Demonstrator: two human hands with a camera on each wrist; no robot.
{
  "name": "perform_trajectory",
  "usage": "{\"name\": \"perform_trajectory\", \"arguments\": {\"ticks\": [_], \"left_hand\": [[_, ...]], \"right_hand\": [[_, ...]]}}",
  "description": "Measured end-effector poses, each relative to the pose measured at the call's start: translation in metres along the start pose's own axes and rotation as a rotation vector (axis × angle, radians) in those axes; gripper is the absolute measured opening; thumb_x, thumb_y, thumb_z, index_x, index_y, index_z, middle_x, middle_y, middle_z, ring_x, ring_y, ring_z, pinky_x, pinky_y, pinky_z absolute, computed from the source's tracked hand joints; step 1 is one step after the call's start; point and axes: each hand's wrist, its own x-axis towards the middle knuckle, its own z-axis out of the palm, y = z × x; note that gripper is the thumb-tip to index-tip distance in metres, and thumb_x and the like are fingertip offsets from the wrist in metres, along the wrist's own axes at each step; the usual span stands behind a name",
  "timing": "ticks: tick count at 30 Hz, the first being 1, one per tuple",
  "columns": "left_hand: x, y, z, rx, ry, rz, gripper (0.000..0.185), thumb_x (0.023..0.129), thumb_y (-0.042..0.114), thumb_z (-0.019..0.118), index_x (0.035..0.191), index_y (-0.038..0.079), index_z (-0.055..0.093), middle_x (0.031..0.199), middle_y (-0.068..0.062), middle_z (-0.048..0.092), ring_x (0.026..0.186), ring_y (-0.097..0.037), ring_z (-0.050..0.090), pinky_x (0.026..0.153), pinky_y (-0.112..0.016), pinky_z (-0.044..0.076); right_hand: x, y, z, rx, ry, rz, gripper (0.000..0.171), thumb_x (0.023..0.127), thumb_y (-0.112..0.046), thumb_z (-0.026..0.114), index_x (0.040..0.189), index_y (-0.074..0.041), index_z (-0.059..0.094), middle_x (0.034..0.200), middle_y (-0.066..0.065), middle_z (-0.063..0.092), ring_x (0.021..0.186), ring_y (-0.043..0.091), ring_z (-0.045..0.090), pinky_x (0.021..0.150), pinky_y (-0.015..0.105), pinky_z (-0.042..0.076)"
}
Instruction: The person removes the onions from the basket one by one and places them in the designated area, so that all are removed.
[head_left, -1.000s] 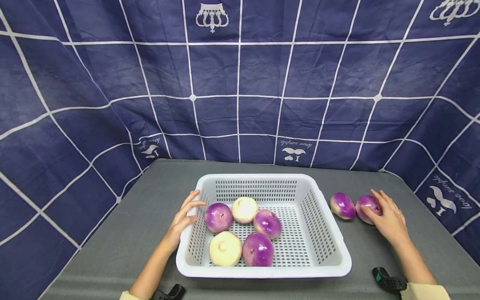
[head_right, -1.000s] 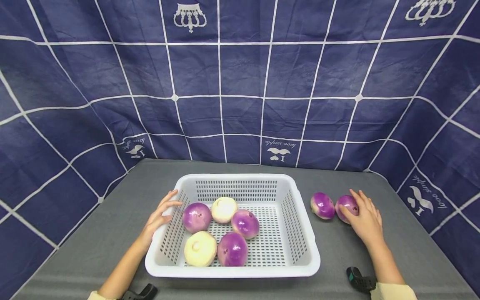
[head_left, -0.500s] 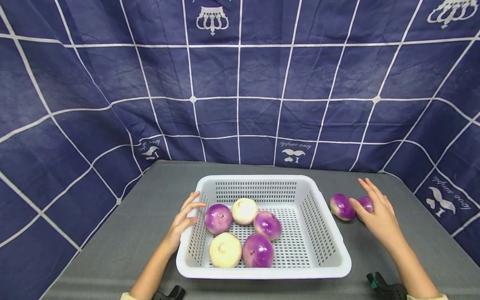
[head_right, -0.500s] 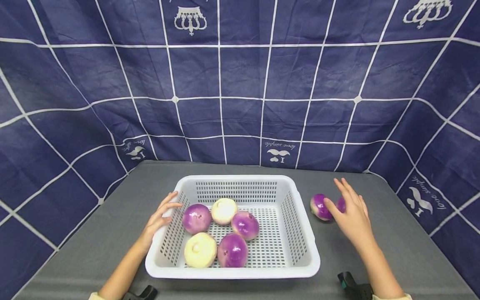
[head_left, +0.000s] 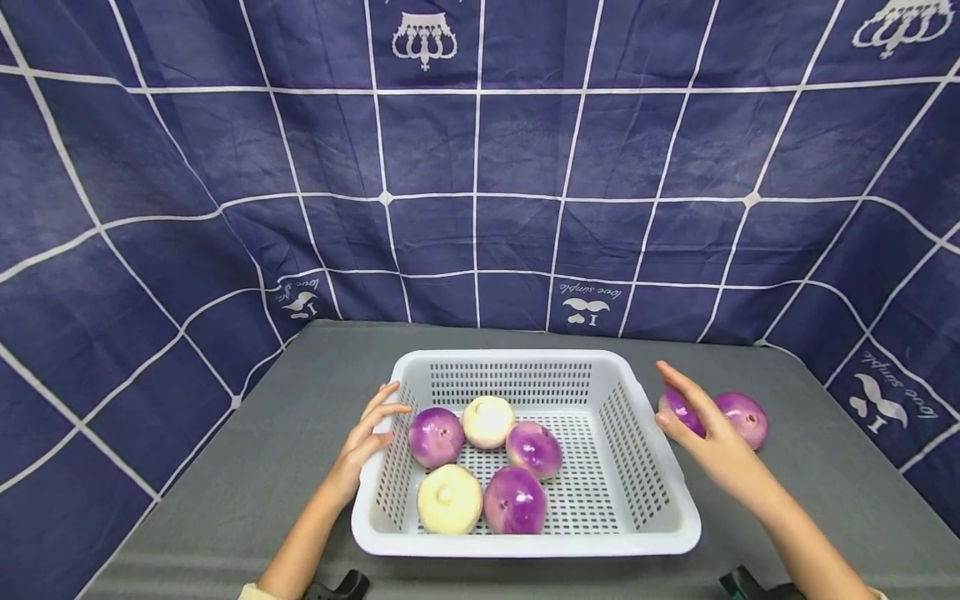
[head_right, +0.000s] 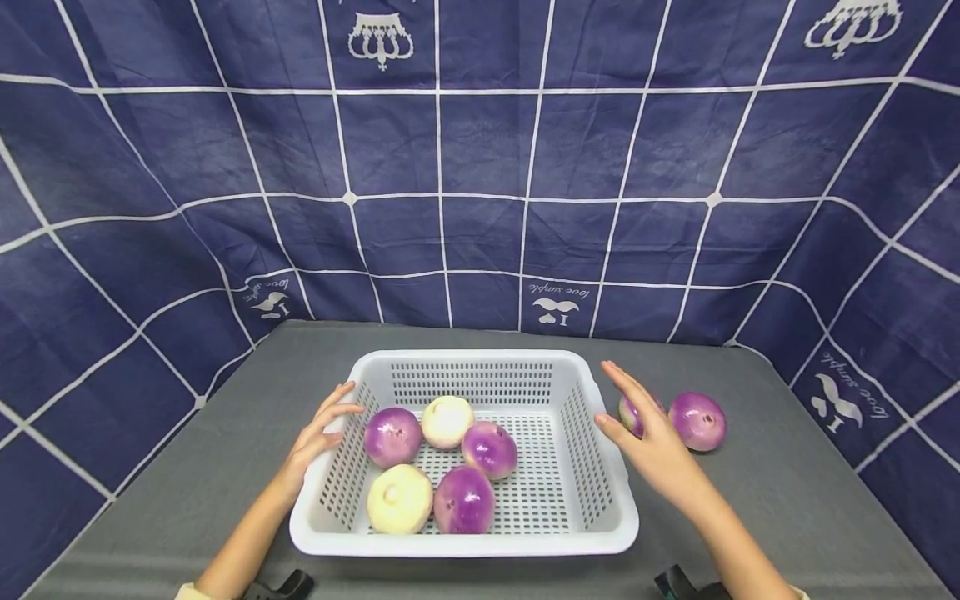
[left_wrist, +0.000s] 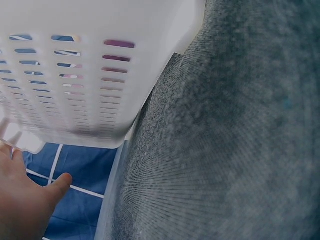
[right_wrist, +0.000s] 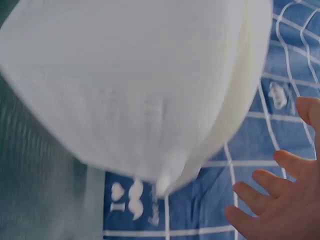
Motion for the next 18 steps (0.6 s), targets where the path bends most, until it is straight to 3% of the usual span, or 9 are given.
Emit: {"name": "perform_trajectory", "arguments": {"ticks": [2,5,8,12,18], "left_hand": [[0.000,0.000,-0.001,-0.002,-0.004,0.000,0.037,0.080,0.002,0.038,0.113,-0.007,0.051,0.147,-0.015,0.020,0.141,-0.016,-0.004,0.102,-0.063,-0.011],[0.000,0.000,-0.002,-0.004,-0.006,0.003,0.037,0.080,0.003,0.038,0.113,-0.007,0.051,0.148,-0.014,0.020,0.140,-0.008,-0.002,0.102,-0.063,-0.011],[-0.001,0.000,-0.002,0.000,0.006,0.000,0.037,0.080,0.003,0.038,0.113,-0.004,0.053,0.147,-0.012,0.021,0.139,-0.003,0.000,0.102,-0.063,-0.011],[-0.002,0.000,-0.003,0.007,0.009,-0.009,0.037,0.079,0.003,0.038,0.113,-0.002,0.054,0.147,-0.012,0.022,0.140,-0.007,0.000,0.103,-0.062,-0.010],[-0.001,0.000,-0.002,0.003,0.003,-0.009,0.037,0.080,0.002,0.038,0.113,-0.002,0.054,0.148,-0.012,0.022,0.140,-0.011,-0.002,0.104,-0.061,-0.010]], "right_hand": [[0.000,-0.008,0.004,0.036,-0.040,-0.011,0.061,0.089,-0.008,0.051,0.143,-0.015,0.025,0.147,-0.004,0.029,0.121,-0.022,0.022,0.093,-0.001,0.022],[0.001,-0.018,0.010,0.077,-0.081,-0.028,0.060,0.089,-0.007,0.051,0.143,-0.016,0.025,0.141,-0.018,0.030,0.121,-0.020,0.026,0.093,-0.002,0.023],[0.003,-0.027,0.017,0.108,-0.113,-0.064,0.059,0.089,-0.005,0.050,0.142,-0.016,0.027,0.143,-0.007,0.034,0.122,-0.017,0.031,0.096,0.000,0.024],[0.006,-0.037,0.027,0.142,-0.171,-0.082,0.056,0.090,-0.008,0.050,0.142,-0.014,0.029,0.143,0.017,0.033,0.121,-0.016,0.032,0.096,0.002,0.026],[0.008,-0.044,0.044,0.148,-0.260,-0.083,0.056,0.089,-0.012,0.052,0.141,-0.017,0.031,0.146,0.013,0.032,0.127,-0.002,0.035,0.100,0.010,0.030]]}}
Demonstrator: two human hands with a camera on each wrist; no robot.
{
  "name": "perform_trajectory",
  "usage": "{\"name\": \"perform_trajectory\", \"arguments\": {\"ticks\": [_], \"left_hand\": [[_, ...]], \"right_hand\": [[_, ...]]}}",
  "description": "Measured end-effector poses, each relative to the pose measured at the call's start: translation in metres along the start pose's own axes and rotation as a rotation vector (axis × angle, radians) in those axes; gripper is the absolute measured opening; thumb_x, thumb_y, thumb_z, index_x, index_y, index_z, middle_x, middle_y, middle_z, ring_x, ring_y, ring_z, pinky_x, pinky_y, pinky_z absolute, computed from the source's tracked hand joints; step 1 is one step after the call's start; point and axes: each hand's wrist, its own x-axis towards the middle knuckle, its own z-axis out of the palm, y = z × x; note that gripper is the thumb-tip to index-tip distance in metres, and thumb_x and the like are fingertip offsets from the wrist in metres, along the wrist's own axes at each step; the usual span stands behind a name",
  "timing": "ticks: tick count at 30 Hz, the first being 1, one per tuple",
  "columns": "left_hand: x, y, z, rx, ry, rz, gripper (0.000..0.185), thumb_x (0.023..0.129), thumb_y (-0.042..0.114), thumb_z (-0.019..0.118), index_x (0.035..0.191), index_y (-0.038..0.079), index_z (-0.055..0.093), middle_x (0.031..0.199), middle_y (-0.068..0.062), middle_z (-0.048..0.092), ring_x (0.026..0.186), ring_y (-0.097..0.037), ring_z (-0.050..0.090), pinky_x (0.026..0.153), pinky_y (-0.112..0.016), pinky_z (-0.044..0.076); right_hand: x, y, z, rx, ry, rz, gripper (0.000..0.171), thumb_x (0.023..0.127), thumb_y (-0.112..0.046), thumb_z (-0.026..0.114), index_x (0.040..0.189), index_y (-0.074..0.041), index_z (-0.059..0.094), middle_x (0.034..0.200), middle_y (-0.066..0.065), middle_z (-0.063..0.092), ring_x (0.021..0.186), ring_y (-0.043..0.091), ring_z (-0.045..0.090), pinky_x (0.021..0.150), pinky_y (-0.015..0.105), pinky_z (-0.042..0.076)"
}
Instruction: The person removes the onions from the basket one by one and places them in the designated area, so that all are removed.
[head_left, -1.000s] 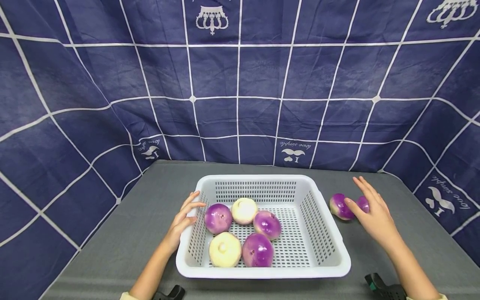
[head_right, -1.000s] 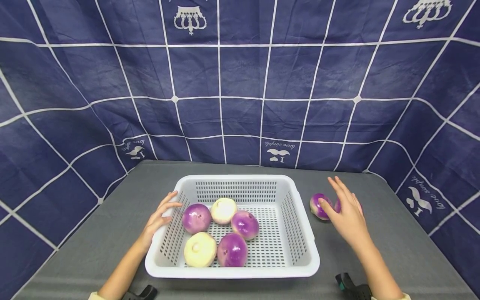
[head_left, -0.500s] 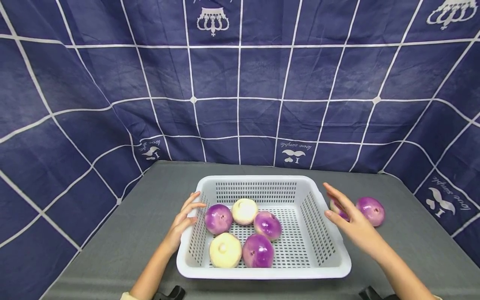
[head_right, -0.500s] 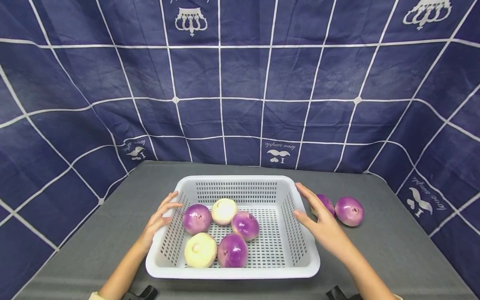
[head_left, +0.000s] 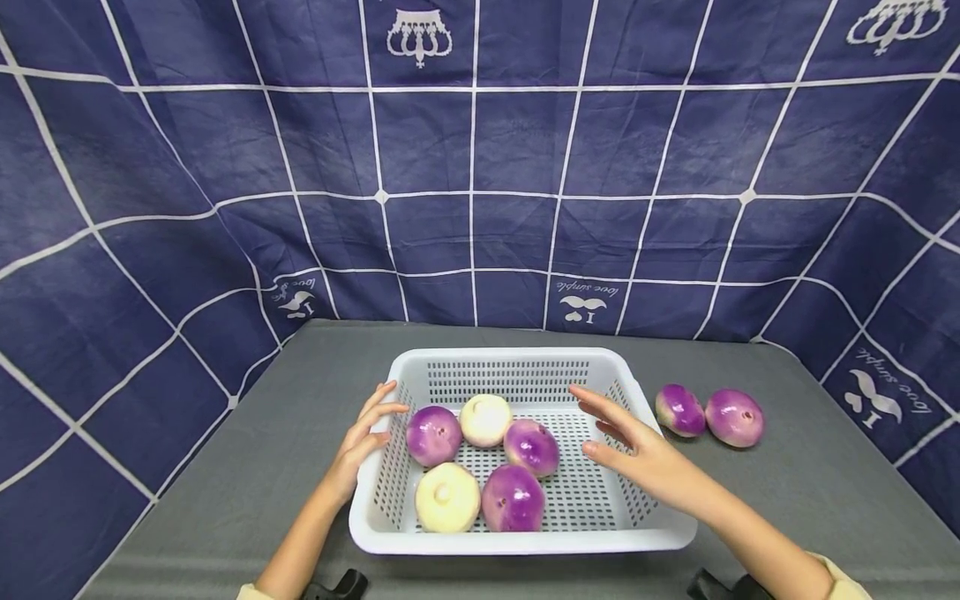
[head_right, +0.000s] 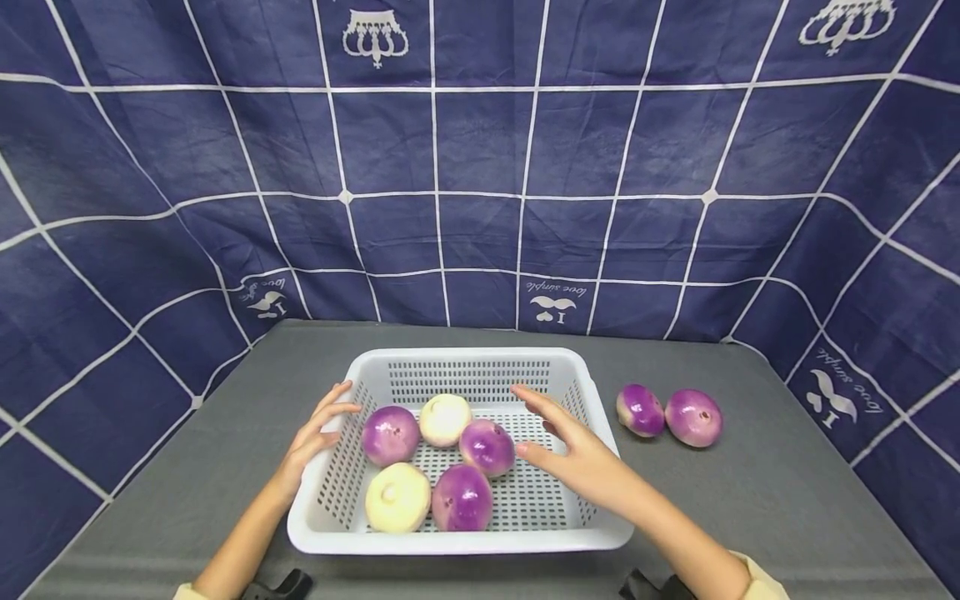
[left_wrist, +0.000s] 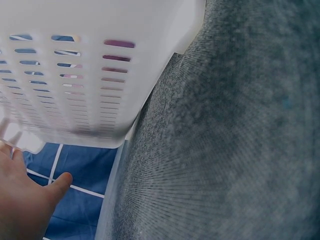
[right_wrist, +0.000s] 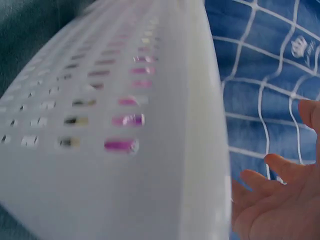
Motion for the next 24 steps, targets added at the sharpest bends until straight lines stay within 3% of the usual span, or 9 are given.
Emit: {"name": "perform_trajectory", "arguments": {"ticks": [5,12,18,24], "left_hand": [[-0.001,0.000,0.000,0.003,0.002,-0.006,0.037,0.081,0.003,0.038,0.114,-0.002,0.054,0.148,-0.011,0.022,0.140,-0.008,-0.001,0.103,-0.061,-0.010],[-0.003,-0.001,0.001,0.000,0.004,-0.017,0.037,0.080,0.004,0.038,0.114,-0.003,0.053,0.148,-0.011,0.021,0.139,-0.005,-0.001,0.103,-0.063,-0.010],[-0.003,-0.001,0.001,0.005,0.003,-0.004,0.038,0.080,0.004,0.039,0.114,-0.004,0.053,0.148,-0.010,0.021,0.140,-0.011,-0.002,0.103,-0.062,-0.010],[0.001,-0.001,0.001,0.010,0.005,0.027,0.038,0.080,0.003,0.038,0.113,-0.008,0.051,0.148,-0.012,0.022,0.140,-0.007,0.002,0.103,-0.061,-0.010]], "right_hand": [[0.004,-0.002,0.013,-0.060,-0.054,0.000,0.057,0.088,-0.017,0.055,0.140,-0.020,0.033,0.145,0.009,0.033,0.129,0.001,0.033,0.102,0.033,0.037],[0.006,-0.010,0.024,-0.072,-0.155,0.040,0.058,0.086,-0.027,0.058,0.139,-0.021,0.034,0.144,0.010,0.035,0.129,0.032,0.037,0.098,0.053,0.036],[0.010,-0.017,0.029,-0.073,-0.228,0.052,0.059,0.087,-0.031,0.057,0.139,-0.019,0.034,0.146,0.010,0.033,0.131,0.035,0.033,0.098,0.059,0.033],[0.015,-0.022,0.036,-0.108,-0.314,0.088,0.062,0.086,-0.042,0.055,0.140,-0.020,0.034,0.149,0.009,0.026,0.136,0.032,0.026,0.102,0.058,0.027]]}}
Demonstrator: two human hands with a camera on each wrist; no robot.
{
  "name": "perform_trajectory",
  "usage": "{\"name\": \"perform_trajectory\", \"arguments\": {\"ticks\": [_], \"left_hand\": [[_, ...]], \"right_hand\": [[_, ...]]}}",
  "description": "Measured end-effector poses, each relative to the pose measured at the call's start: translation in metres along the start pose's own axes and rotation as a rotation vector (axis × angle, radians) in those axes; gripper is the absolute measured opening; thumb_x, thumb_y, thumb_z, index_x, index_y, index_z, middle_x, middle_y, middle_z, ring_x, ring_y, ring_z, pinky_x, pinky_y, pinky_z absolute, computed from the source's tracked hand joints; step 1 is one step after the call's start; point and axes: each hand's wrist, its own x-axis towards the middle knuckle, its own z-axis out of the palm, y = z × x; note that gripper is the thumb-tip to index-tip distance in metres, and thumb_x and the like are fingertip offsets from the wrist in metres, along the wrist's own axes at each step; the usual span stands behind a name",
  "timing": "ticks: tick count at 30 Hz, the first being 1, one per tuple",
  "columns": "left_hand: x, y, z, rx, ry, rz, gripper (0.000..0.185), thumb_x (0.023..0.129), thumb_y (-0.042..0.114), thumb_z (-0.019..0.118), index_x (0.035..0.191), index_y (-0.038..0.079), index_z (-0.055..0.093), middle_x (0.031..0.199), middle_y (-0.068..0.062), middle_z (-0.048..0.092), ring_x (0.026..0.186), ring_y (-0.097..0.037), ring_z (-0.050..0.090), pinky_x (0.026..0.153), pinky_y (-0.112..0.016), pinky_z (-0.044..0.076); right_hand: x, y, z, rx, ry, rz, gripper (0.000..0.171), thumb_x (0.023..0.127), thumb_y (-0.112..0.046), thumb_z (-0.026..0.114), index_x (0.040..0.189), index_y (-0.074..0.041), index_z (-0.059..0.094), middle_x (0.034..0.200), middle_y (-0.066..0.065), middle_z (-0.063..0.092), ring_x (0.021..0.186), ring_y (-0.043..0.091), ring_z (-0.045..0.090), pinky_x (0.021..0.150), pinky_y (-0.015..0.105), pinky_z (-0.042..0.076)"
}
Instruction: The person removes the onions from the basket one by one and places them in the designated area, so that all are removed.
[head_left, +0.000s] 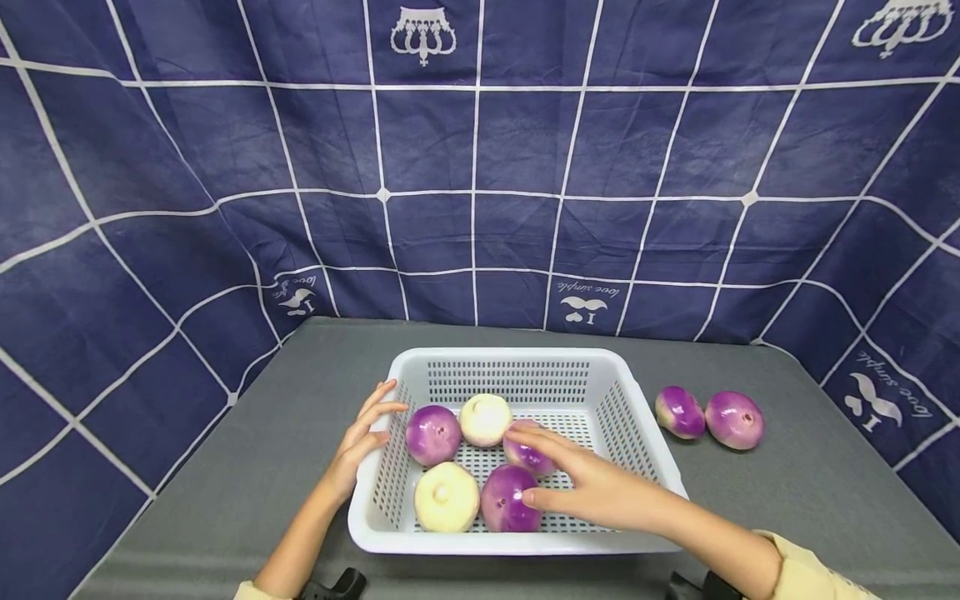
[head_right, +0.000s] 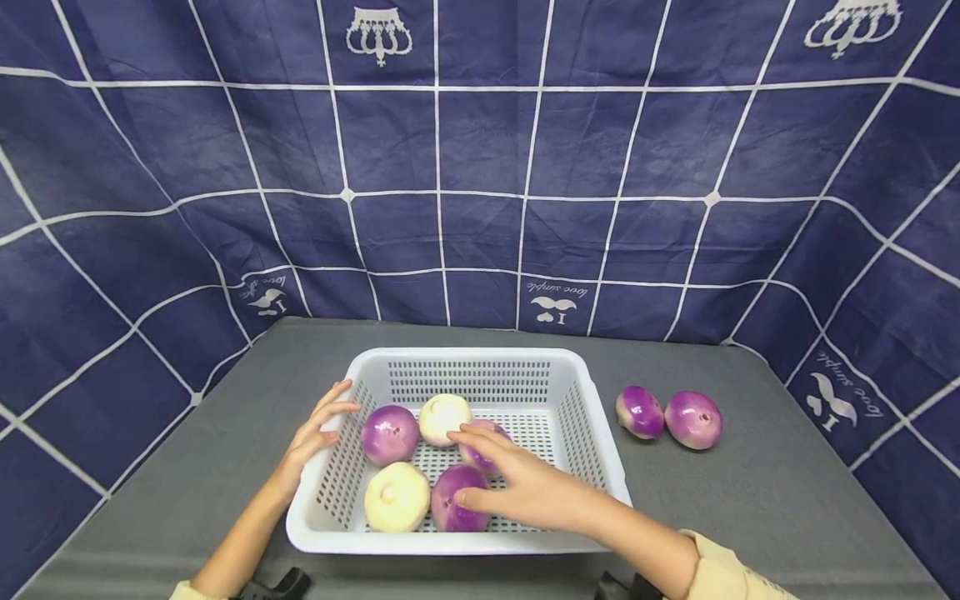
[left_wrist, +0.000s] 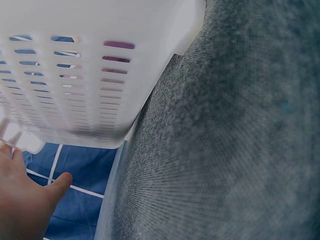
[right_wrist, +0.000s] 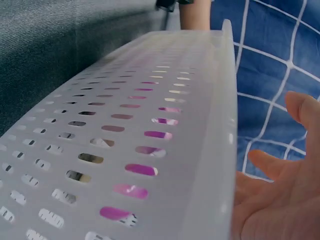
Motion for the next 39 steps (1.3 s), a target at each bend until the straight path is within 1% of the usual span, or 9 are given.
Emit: {"name": "perform_trajectory", "arguments": {"ticks": [1,4,8,11,15,21,28,33,39], "left_hand": [[0.001,0.000,0.000,0.003,-0.002,0.000,0.038,0.080,0.003,0.038,0.114,-0.008,0.051,0.148,-0.012,0.022,0.140,-0.007,0.002,0.103,-0.061,-0.010],[0.002,0.001,0.000,0.008,-0.010,-0.007,0.038,0.080,0.004,0.038,0.114,-0.006,0.052,0.148,-0.012,0.021,0.140,-0.008,0.000,0.103,-0.062,-0.010],[0.001,0.001,-0.001,0.010,-0.008,-0.020,0.038,0.080,0.005,0.039,0.114,-0.004,0.053,0.148,-0.012,0.021,0.140,-0.010,-0.001,0.102,-0.063,-0.010],[0.000,0.000,-0.001,0.006,-0.004,-0.020,0.038,0.080,0.004,0.039,0.114,-0.006,0.052,0.148,-0.012,0.021,0.140,-0.012,-0.002,0.102,-0.062,-0.010],[0.001,0.000,-0.001,-0.002,-0.006,-0.017,0.038,0.080,0.004,0.038,0.114,-0.007,0.051,0.148,-0.013,0.020,0.141,-0.012,-0.003,0.102,-0.062,-0.010],[0.001,0.000,0.000,-0.013,-0.011,-0.013,0.039,0.080,0.004,0.038,0.115,-0.009,0.050,0.148,-0.013,0.019,0.140,-0.009,-0.002,0.102,-0.063,-0.010],[0.002,0.001,0.000,-0.016,-0.009,-0.004,0.039,0.080,0.003,0.037,0.115,-0.008,0.050,0.148,-0.014,0.019,0.140,-0.011,-0.003,0.103,-0.061,-0.011],[0.001,0.001,0.000,-0.012,-0.008,-0.006,0.038,0.080,0.003,0.038,0.115,-0.008,0.050,0.148,-0.012,0.020,0.140,-0.009,-0.002,0.103,-0.060,-0.011],[-0.001,0.000,0.000,-0.012,-0.006,-0.015,0.038,0.080,0.004,0.038,0.115,-0.005,0.052,0.148,-0.010,0.021,0.140,-0.007,-0.001,0.103,-0.061,-0.010]], "right_hand": [[0.001,0.000,0.001,-0.004,-0.010,0.012,0.062,0.086,-0.043,0.054,0.140,-0.021,0.034,0.149,0.009,0.026,0.137,0.033,0.024,0.102,0.058,0.026],[0.005,0.001,0.005,-0.010,-0.035,0.031,0.062,0.085,-0.043,0.055,0.139,-0.022,0.034,0.147,0.011,0.031,0.135,0.032,0.028,0.101,0.058,0.029],[0.012,0.003,0.010,-0.018,-0.071,0.038,0.062,0.084,-0.042,0.057,0.139,-0.021,0.035,0.144,0.008,0.036,0.133,0.028,0.033,0.101,0.056,0.031],[0.018,0.005,0.015,-0.031,-0.091,0.042,0.064,0.083,-0.042,0.058,0.139,-0.019,0.036,0.146,0.009,0.032,0.135,0.027,0.029,0.103,0.055,0.029],[0.024,0.008,0.020,-0.066,-0.100,0.038,0.066,0.081,-0.040,0.061,0.137,-0.016,0.038,0.147,0.012,0.030,0.134,0.028,0.031,0.102,0.055,0.031],[0.029,0.012,0.025,-0.095,-0.112,0.037,0.062,0.080,-0.034,0.063,0.134,-0.012,0.042,0.143,0.012,0.037,0.131,0.027,0.036,0.101,0.051,0.034],[0.031,0.014,0.027,-0.123,-0.125,0.048,0.063,0.079,-0.035,0.065,0.133,-0.009,0.043,0.143,0.015,0.037,0.133,0.030,0.033,0.101,0.054,0.032],[0.031,0.017,0.030,-0.153,-0.154,0.057,0.065,0.076,-0.033,0.067,0.133,-0.010,0.044,0.143,0.016,0.035,0.131,0.034,0.035,0.097,0.057,0.035],[0.031,0.021,0.034,-0.182,-0.161,0.029,0.061,0.076,-0.034,0.067,0.130,-0.014,0.048,0.142,0.014,0.037,0.129,0.032,0.037,0.094,0.055,0.039]]}}
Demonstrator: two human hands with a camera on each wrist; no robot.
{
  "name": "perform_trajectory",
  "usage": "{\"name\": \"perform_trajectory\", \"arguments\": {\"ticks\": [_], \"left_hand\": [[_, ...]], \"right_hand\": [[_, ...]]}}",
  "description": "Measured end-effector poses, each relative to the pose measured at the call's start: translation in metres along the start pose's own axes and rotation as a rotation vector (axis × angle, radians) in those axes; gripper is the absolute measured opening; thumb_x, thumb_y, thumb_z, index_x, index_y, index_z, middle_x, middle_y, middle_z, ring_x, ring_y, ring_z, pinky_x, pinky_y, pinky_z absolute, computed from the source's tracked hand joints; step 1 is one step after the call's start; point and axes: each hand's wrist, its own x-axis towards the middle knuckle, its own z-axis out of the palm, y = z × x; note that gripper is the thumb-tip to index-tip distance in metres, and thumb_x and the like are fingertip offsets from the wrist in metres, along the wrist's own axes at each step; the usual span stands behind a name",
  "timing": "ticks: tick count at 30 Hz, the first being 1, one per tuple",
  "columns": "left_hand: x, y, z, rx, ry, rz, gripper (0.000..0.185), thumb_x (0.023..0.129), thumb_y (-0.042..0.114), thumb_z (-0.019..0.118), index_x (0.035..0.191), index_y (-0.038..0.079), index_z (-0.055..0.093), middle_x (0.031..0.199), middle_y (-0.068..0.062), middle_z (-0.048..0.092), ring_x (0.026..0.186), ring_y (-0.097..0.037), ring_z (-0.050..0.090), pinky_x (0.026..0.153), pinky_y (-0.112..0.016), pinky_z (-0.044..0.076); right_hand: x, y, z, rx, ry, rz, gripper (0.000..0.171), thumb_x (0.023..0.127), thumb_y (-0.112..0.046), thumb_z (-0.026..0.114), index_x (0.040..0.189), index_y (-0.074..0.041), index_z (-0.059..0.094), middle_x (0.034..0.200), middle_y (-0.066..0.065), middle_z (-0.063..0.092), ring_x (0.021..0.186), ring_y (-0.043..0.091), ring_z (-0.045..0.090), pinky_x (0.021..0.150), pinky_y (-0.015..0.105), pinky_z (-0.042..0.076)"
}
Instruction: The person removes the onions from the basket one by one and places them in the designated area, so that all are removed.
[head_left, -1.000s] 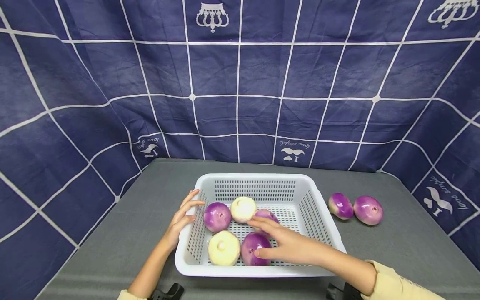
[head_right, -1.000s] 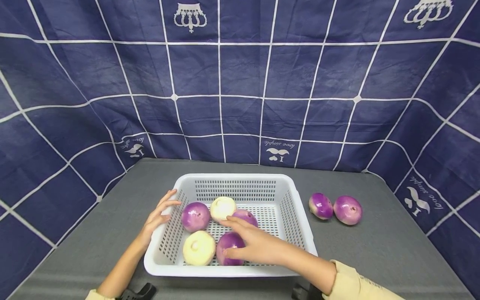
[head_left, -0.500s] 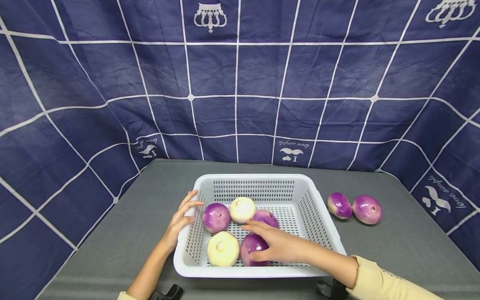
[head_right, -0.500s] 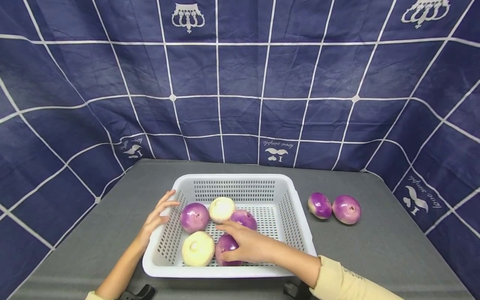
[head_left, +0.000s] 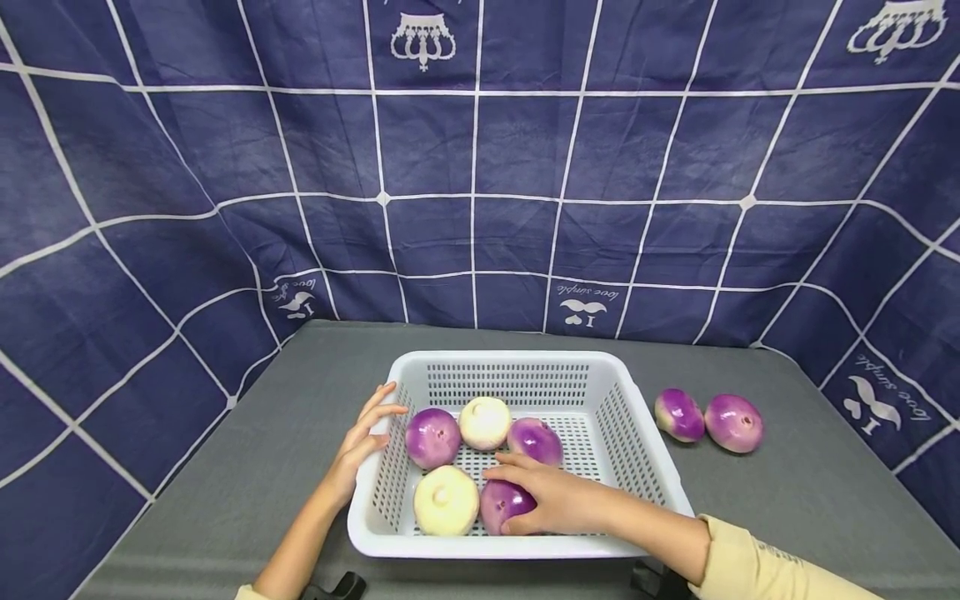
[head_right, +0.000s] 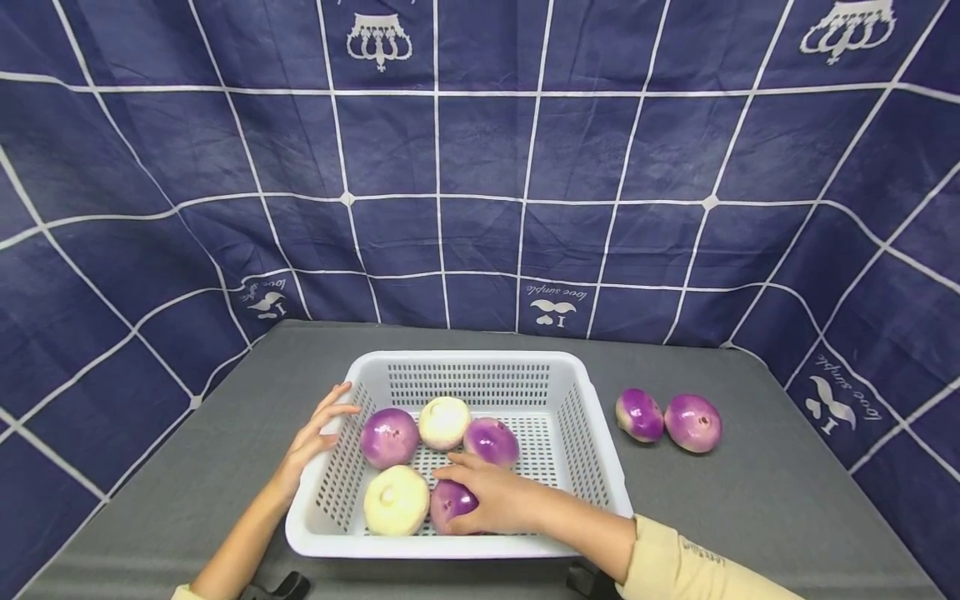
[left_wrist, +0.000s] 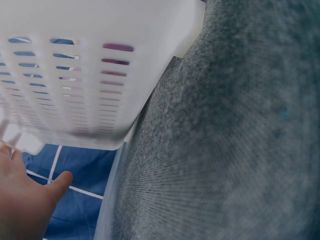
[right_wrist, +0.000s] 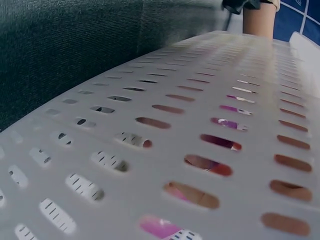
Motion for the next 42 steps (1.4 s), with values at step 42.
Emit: {"name": "perform_trajectory", "arguments": {"ticks": [42], "left_hand": [[0.000,0.001,0.001,-0.020,-0.003,-0.018,0.039,0.080,0.004,0.038,0.115,-0.010,0.048,0.149,-0.010,0.019,0.140,-0.008,-0.003,0.103,-0.062,-0.009]], "right_hand": [[0.000,-0.006,-0.007,-0.140,0.030,-0.085,0.032,0.078,-0.023,0.067,0.110,-0.020,0.064,0.128,0.005,0.054,0.120,0.019,0.049,0.096,0.035,0.043]]}}
